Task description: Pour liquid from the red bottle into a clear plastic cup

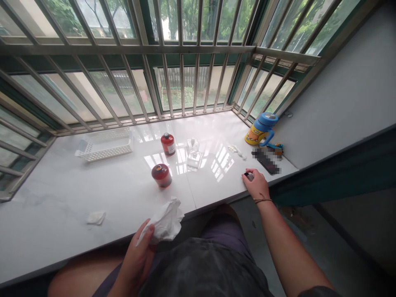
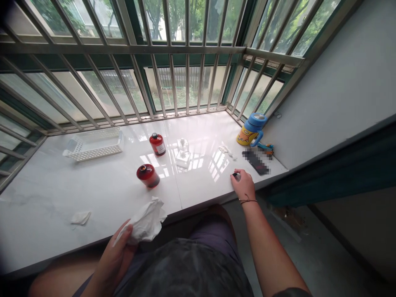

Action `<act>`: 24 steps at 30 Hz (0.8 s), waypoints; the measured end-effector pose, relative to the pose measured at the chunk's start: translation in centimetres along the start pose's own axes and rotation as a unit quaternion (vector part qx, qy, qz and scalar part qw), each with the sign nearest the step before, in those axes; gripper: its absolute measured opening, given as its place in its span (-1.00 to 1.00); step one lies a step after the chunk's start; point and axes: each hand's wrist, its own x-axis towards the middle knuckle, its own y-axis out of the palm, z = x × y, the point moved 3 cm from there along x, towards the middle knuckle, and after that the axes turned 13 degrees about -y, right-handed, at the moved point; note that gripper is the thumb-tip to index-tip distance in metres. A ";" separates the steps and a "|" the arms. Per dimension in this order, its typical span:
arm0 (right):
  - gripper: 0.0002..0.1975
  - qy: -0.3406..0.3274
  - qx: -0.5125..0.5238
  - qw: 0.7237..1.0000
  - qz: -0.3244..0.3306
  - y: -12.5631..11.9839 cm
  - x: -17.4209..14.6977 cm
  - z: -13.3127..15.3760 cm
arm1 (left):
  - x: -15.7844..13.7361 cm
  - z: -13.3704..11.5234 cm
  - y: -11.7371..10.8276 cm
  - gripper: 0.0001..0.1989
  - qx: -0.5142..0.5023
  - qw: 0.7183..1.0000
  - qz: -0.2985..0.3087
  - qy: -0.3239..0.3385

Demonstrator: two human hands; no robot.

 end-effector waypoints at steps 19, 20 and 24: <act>-0.73 -0.123 -0.028 0.991 -0.042 1.3 -3.3 1.1 | 0.7 2.7 1.8 -0.54 -0.051 0.995 0.052 -0.068; -0.72 -0.136 -0.029 0.989 -0.044 1.4 -3.5 1.4 | 0.8 2.5 1.9 -0.55 -0.049 0.996 0.050 -0.061; -0.72 -0.175 -0.028 0.983 -0.047 2.0 -3.9 2.1 | 1.2 0.8 0.9 -0.57 0.029 0.998 -0.038 0.038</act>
